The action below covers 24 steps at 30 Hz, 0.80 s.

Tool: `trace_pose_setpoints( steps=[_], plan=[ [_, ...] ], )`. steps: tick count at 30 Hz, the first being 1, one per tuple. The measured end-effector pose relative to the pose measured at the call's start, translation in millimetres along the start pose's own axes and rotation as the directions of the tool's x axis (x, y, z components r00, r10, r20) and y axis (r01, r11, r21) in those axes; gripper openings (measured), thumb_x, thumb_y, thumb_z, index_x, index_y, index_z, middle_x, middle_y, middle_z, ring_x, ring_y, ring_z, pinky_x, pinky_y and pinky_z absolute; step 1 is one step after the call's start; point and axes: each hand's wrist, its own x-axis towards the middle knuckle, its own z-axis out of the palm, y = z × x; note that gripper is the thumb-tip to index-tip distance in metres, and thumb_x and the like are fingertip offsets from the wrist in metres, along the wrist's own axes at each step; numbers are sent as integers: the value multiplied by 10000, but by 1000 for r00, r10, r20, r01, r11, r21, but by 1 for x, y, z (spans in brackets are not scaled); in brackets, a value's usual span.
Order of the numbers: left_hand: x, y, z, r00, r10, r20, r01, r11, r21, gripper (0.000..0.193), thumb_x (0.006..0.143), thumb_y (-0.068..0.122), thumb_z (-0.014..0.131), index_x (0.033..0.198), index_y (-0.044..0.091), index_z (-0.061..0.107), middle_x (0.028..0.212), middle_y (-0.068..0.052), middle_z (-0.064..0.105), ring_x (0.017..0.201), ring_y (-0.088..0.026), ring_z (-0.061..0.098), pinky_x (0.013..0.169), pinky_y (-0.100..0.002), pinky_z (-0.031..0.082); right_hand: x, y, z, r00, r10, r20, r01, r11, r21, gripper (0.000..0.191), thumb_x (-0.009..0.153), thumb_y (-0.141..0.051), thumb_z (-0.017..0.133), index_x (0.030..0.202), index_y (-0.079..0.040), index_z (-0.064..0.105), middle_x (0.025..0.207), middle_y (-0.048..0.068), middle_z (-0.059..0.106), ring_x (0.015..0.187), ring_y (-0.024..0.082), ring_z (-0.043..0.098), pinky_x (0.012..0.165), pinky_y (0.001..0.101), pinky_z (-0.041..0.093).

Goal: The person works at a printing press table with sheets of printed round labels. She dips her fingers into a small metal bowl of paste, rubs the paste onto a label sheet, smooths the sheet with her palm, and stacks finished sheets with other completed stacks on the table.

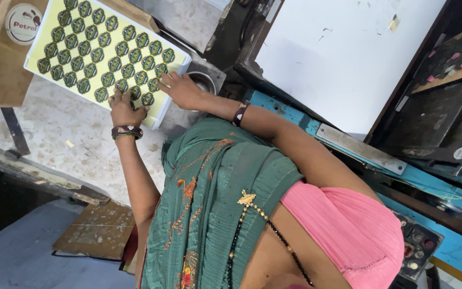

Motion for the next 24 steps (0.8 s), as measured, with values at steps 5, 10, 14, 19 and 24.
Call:
trace_pose_setpoints(
  steps=[5, 10, 14, 19, 24],
  plan=[
    [1, 1, -7, 998, -36, 61, 37, 999, -17, 781, 699, 304, 918, 1380, 55, 627, 1549, -322, 439, 1375, -590, 407, 1131, -542, 407, 0, 1, 2, 1000, -8, -18, 7, 1000, -18, 734, 774, -134, 752, 1458, -43, 502, 1384, 168, 487, 1236, 364, 474, 869, 538, 488],
    [4, 7, -15, 991, -50, 121, 43, 997, 58, 790, 696, 358, 911, 1374, 71, 623, 1559, -309, 420, 1364, -595, 402, 1085, -565, 426, 1, 1, 3, 1000, 1, 4, -1, 1000, -25, 740, 775, -135, 755, 1462, -46, 495, 1386, 165, 486, 1249, 363, 470, 874, 537, 490],
    [7, 13, -20, 985, -71, 155, 54, 992, 116, 792, 696, 409, 896, 1363, 81, 623, 1562, -298, 411, 1358, -593, 404, 1036, -579, 448, 2, 1, 3, 1000, 9, 26, -8, 1000, -22, 752, 782, -136, 762, 1476, -51, 486, 1389, 149, 487, 1266, 353, 469, 891, 537, 490],
    [10, 18, -23, 982, -73, 174, 50, 990, 134, 752, 711, 430, 901, 1319, 71, 644, 1551, -316, 422, 1340, -604, 423, 1036, -579, 463, 2, 0, 3, 1000, 5, 26, -4, 1000, -18, 782, 758, -170, 791, 1466, -45, 482, 1391, 158, 479, 1252, 368, 462, 886, 548, 485],
    [13, 17, -23, 980, -68, 189, 45, 991, 123, 706, 705, 408, 901, 1260, 45, 658, 1519, -350, 436, 1288, -623, 451, 1018, -584, 460, 3, 1, 5, 999, 8, 46, -8, 1000, -13, 772, 757, -146, 785, 1463, -44, 490, 1403, 154, 478, 1266, 364, 458, 897, 548, 486]
  ],
)
